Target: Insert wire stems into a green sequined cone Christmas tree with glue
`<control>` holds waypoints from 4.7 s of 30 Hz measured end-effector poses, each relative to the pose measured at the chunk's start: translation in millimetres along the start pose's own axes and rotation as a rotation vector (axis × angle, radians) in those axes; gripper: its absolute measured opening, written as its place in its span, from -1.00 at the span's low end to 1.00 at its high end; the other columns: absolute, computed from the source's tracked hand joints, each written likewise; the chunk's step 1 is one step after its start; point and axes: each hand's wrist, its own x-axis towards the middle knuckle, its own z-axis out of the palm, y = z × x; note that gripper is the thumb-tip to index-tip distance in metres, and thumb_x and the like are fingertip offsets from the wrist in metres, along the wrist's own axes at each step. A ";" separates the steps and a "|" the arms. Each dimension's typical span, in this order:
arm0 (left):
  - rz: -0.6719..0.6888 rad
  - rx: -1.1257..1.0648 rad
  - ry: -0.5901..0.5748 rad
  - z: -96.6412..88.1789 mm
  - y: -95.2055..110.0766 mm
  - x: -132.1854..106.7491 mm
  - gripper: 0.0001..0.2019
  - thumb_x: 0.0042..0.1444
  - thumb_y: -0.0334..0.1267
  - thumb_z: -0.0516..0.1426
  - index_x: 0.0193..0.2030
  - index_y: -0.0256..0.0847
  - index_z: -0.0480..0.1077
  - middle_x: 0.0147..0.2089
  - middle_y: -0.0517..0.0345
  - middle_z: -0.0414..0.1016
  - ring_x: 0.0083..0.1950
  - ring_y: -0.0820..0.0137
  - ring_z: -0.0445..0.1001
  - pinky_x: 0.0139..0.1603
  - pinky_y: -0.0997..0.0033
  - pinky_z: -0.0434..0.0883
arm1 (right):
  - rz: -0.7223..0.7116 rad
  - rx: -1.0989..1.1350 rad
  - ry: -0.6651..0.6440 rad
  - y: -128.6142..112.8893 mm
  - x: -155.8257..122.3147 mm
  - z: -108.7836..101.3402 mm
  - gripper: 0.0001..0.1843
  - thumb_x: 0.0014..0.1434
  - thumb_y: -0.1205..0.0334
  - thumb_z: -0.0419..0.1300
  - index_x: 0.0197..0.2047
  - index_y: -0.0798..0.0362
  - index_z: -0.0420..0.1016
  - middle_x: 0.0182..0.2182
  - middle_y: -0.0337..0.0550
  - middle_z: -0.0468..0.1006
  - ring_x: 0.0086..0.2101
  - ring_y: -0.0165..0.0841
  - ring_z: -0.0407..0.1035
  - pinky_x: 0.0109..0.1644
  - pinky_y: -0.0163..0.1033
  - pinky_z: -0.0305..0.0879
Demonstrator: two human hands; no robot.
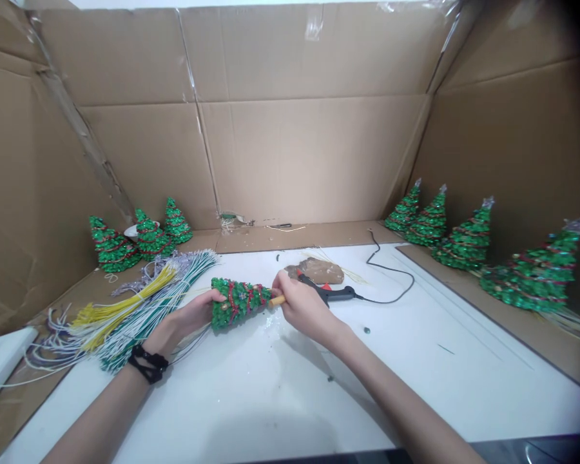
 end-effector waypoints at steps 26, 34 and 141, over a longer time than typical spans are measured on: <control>0.029 0.001 -0.071 10.0 2.7 -4.6 -0.93 -0.28 -0.38 0.10 -0.69 -0.25 0.34 -0.65 0.17 0.36 -0.55 0.41 0.28 -0.44 0.42 0.29 | 0.022 -0.126 0.038 5.7 3.0 33.3 -0.89 0.10 0.44 0.07 -0.40 0.05 0.33 -0.50 -0.19 0.34 -0.46 -0.36 0.21 -0.40 -0.35 -0.06; 0.011 0.027 -0.024 7.9 2.1 -5.1 -0.93 -0.25 -0.36 0.12 -0.66 -0.25 0.38 -0.56 0.10 0.46 -0.49 0.33 0.36 -0.42 0.38 0.31 | 0.069 0.065 0.011 2.9 2.9 34.2 -0.78 0.04 0.56 -0.02 -0.30 0.06 0.22 -0.38 -0.15 0.41 -0.36 -0.33 0.26 -0.36 -0.36 0.01; -0.010 0.021 -0.257 11.1 -8.5 2.8 -0.68 0.00 -0.12 0.17 -0.15 -0.26 0.49 -0.09 0.09 0.56 0.04 0.24 0.42 0.18 0.29 0.25 | -0.014 0.174 -0.140 31.6 10.9 12.5 -0.84 0.06 0.47 0.00 -0.35 0.04 0.29 -0.50 -0.30 0.36 -0.45 -0.40 0.23 -0.39 -0.37 0.07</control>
